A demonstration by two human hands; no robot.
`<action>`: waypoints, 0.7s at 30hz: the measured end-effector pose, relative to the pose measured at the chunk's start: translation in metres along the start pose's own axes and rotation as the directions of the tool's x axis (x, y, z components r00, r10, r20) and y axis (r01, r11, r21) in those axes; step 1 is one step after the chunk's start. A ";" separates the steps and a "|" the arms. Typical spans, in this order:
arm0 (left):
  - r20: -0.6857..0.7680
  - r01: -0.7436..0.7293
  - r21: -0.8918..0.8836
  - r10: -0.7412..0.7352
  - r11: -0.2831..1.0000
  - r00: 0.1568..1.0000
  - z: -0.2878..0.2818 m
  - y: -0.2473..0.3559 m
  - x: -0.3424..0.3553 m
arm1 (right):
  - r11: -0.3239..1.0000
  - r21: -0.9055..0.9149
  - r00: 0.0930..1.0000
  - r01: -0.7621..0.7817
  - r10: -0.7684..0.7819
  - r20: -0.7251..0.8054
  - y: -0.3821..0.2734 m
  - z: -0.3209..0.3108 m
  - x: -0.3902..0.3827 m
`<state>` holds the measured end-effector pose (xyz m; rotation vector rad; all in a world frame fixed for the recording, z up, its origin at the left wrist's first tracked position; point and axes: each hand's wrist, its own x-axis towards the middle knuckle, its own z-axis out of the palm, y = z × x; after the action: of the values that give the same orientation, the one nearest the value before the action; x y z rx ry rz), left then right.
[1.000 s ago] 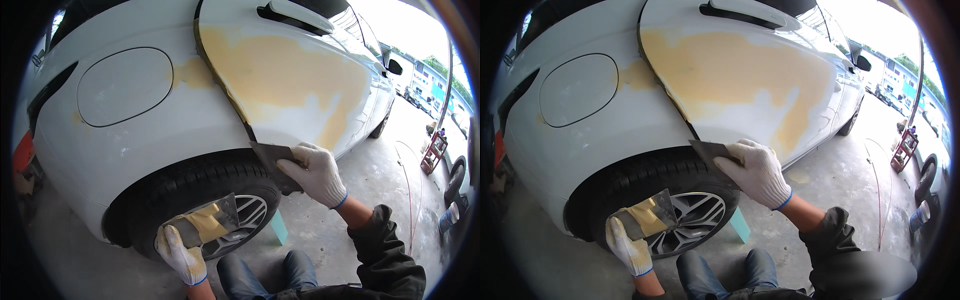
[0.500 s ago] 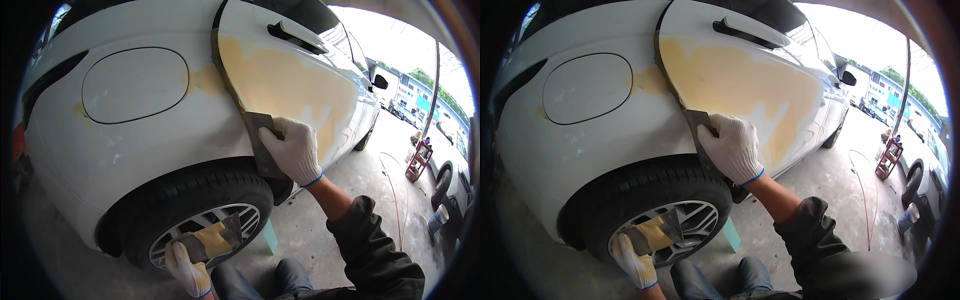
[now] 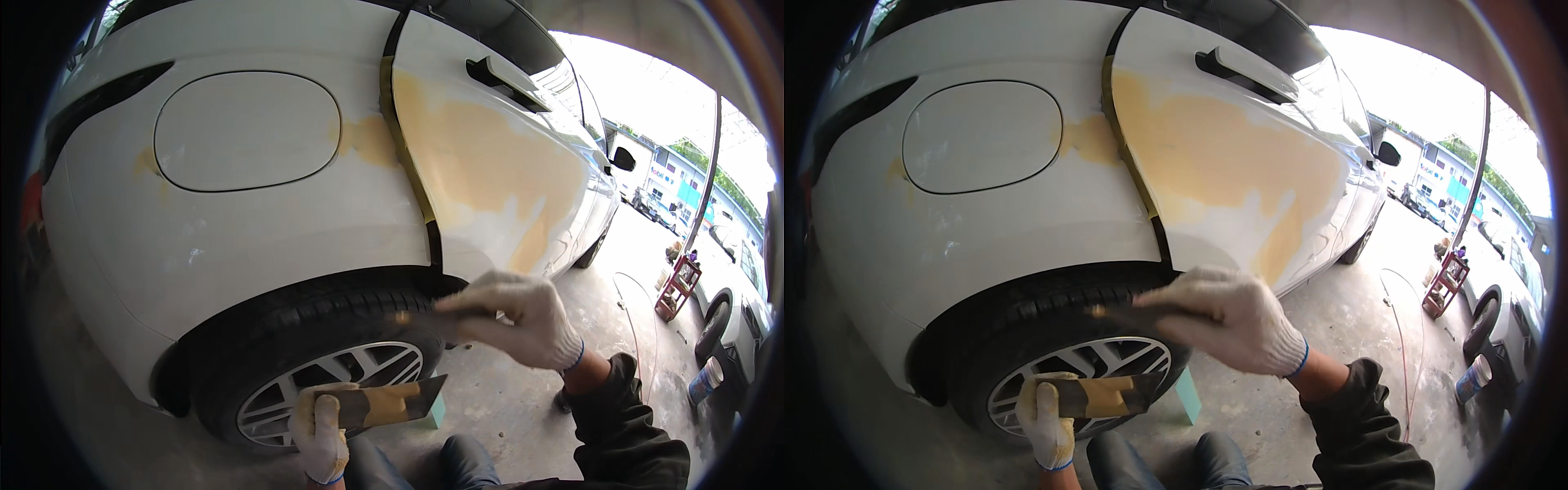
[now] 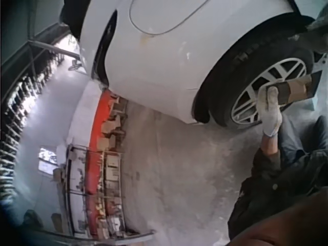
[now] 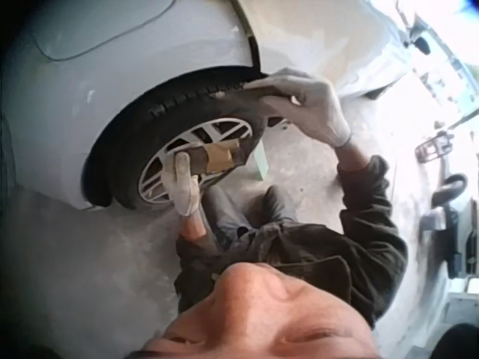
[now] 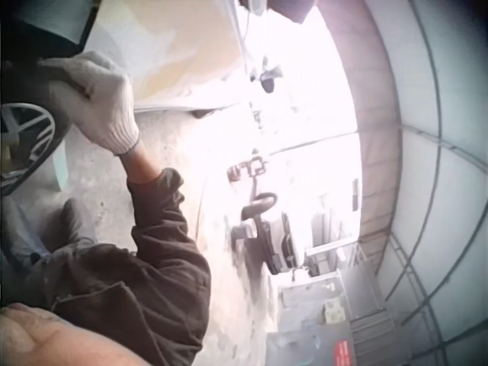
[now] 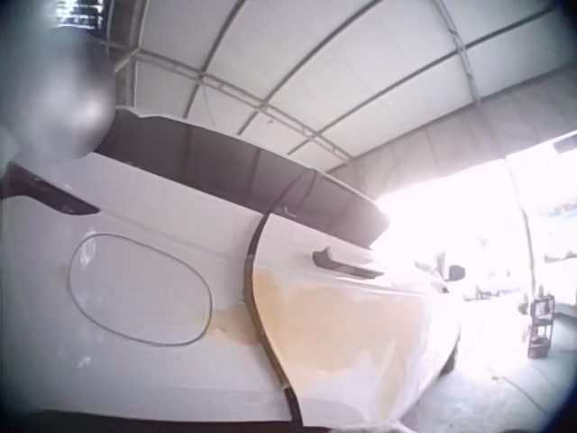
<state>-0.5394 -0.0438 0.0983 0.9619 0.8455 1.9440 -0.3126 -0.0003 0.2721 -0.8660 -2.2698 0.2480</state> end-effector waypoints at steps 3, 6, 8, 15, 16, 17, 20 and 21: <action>0.142 -0.015 -0.023 0.018 1.000 0.990 0.015 -0.011 0.006 | 0.997 0.078 0.975 0.007 -0.025 0.223 0.006 0.006 -0.024; 0.078 -0.034 0.014 0.033 0.999 0.996 0.013 -0.011 0.011 | 0.995 -0.036 0.954 0.097 -0.083 0.289 0.022 0.008 -0.036; -0.093 -0.068 -0.111 0.057 0.992 0.994 0.013 -0.008 0.019 | 0.957 -0.178 0.932 0.228 -0.162 0.323 0.028 -0.002 -0.042; -0.266 -0.011 -0.208 -0.045 0.978 0.963 -0.010 -0.031 0.010 | 0.900 -0.383 0.904 -0.207 0.027 -0.426 0.028 0.017 -0.020; -0.251 0.023 -0.196 -0.073 0.980 0.965 -0.018 -0.039 0.003 | 0.893 -0.394 0.884 -0.217 0.008 -0.468 0.027 0.025 -0.015; -0.244 0.058 -0.185 -0.103 0.981 0.964 -0.025 -0.045 -0.003 | 0.886 -0.406 0.864 -0.223 -0.013 -0.503 0.027 0.036 -0.007; -0.007 -0.231 0.361 0.250 0.904 0.968 -0.048 -0.064 -0.010 | 0.818 -0.467 0.781 -0.335 -0.036 -0.624 0.024 0.044 -0.001; 0.163 -0.425 0.558 0.408 0.713 0.898 -0.054 -0.065 -0.008 | 0.817 -0.451 0.757 -0.359 -0.028 -0.653 0.025 0.047 0.005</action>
<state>-0.5590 -0.0316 0.0171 1.6643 1.3485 2.0659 -0.3334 0.0246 0.2300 -1.2332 -1.6010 -0.5977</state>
